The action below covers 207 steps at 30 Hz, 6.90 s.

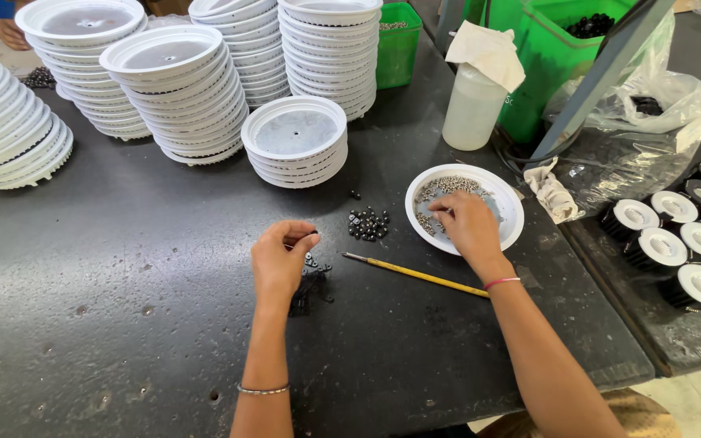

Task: The person picks small black plastic components one at a time from a workbench pile, fits or pairs them together with both hands, and places the handled pieces back onto the bench, occasionally reaching into a white plate holding small silver parts. Stacks of white plastic lids and green bins of parts surround the work area.

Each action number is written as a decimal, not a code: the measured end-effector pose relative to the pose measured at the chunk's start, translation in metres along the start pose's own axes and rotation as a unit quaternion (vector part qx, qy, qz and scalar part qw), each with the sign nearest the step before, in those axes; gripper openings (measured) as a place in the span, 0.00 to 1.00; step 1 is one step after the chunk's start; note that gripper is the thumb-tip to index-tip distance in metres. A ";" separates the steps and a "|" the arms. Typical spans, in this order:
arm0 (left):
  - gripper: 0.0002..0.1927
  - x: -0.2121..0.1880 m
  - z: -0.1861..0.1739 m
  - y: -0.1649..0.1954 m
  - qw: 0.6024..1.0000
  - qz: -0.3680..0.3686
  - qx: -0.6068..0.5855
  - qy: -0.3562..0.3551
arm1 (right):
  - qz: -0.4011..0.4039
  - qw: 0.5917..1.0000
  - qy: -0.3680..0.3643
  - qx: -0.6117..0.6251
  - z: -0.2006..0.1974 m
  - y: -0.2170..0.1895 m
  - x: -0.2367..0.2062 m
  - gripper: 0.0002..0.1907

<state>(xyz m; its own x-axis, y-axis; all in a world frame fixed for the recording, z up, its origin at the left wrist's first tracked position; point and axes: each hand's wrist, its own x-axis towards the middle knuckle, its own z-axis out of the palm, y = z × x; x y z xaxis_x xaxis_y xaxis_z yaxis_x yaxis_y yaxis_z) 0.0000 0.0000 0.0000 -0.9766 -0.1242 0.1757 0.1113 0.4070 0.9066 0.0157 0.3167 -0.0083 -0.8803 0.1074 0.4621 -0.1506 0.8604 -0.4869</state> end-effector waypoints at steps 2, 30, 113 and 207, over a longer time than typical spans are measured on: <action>0.11 -0.002 0.003 0.003 1.000 -0.004 -0.011 -0.011 | -0.005 1.000 -0.011 -0.020 0.000 -0.001 0.001 0.06; 0.11 -0.021 0.035 0.012 0.980 -0.049 -0.156 -0.115 | 0.044 0.938 -0.092 0.331 0.017 -0.082 -0.018 0.08; 0.10 -0.023 0.054 0.009 0.929 -0.066 -0.342 -0.127 | 0.098 0.891 -0.077 0.437 0.021 -0.055 -0.008 0.08; 0.07 -0.016 0.006 -0.013 0.968 0.085 0.226 -0.073 | 0.058 0.949 0.043 0.306 -0.003 -0.037 0.003 0.08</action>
<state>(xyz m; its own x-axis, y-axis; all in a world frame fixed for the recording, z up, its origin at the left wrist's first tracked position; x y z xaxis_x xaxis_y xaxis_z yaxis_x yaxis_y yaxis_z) 0.0127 0.0016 -0.0167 -0.9705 0.0956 0.2211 0.2131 0.7690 0.6027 0.0198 0.2866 0.0136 -0.8708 0.2465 0.4254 -0.3119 0.3919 -0.8655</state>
